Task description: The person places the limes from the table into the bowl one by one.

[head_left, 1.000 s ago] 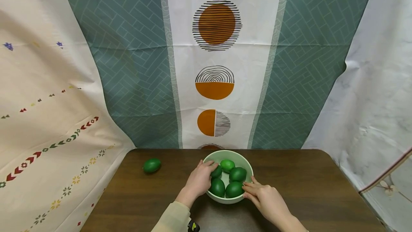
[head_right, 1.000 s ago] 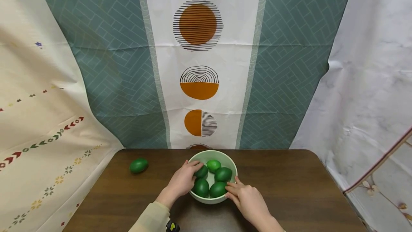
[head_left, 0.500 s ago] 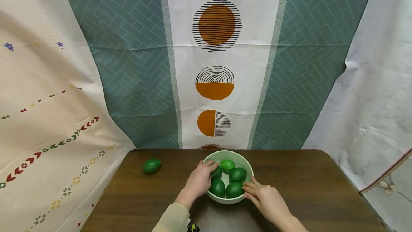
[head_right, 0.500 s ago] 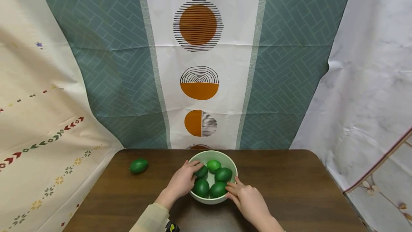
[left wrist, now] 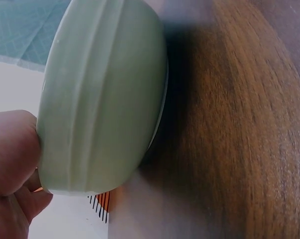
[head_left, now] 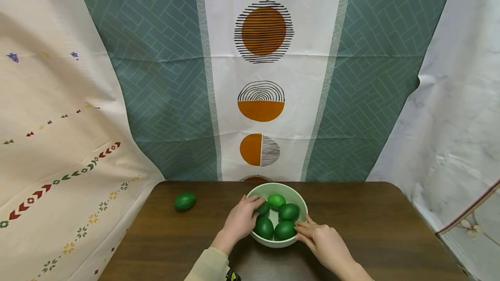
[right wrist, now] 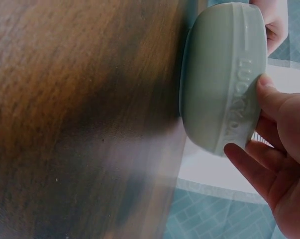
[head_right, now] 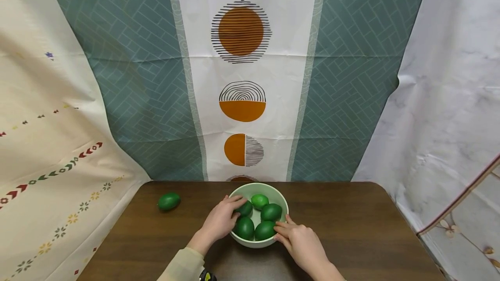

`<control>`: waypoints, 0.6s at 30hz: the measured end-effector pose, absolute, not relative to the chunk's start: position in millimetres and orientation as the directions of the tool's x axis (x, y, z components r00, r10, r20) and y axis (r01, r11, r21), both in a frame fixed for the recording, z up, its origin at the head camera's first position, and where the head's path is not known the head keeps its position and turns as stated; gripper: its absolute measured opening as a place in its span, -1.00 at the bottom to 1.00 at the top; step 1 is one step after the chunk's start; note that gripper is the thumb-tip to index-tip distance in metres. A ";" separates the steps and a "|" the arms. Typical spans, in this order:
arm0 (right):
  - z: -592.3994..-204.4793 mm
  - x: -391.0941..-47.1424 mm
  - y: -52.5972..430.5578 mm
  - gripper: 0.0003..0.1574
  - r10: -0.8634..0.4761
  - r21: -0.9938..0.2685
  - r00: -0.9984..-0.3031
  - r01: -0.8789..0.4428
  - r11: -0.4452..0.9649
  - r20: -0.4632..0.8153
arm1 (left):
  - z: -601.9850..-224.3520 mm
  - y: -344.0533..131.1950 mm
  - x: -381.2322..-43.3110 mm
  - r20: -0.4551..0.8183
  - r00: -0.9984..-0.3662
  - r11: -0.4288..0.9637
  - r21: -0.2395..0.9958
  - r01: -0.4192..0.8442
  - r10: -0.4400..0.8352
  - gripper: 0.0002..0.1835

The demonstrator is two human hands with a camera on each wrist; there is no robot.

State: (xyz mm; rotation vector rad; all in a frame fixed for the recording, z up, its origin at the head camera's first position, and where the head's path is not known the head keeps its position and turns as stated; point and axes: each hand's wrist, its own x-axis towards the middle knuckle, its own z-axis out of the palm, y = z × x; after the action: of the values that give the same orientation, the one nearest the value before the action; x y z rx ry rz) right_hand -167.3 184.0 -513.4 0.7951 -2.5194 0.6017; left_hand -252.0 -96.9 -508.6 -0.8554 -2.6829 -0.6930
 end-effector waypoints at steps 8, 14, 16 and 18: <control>-513.5 -167.2 184.2 -0.63 -0.426 -0.269 -0.745 -0.611 0.745 0.513 | -508.2 -99.3 -249.3 0.391 -0.795 0.702 0.385 0.599 0.463 -0.56; -513.1 -166.8 184.3 -0.63 -0.427 -0.264 -0.746 -0.609 0.748 0.511 | -506.6 -101.6 -247.4 0.379 -0.814 0.705 0.415 0.574 0.440 -0.56; -512.7 -166.7 184.0 -0.63 -0.427 -0.269 -0.747 -0.610 0.745 0.509 | -506.5 -102.2 -247.2 0.369 -0.821 0.704 0.428 0.566 0.436 -0.55; -512.4 -166.5 183.8 -0.63 -0.427 -0.272 -0.747 -0.611 0.743 0.510 | -506.7 -102.8 -247.3 0.366 -0.822 0.701 0.435 0.565 0.435 -0.56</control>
State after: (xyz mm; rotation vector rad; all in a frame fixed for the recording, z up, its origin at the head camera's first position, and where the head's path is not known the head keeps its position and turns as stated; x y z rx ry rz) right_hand -166.5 183.8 -512.4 0.7931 -2.5242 0.6015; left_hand -247.3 -102.8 -506.7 -0.7997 -2.6751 -0.7991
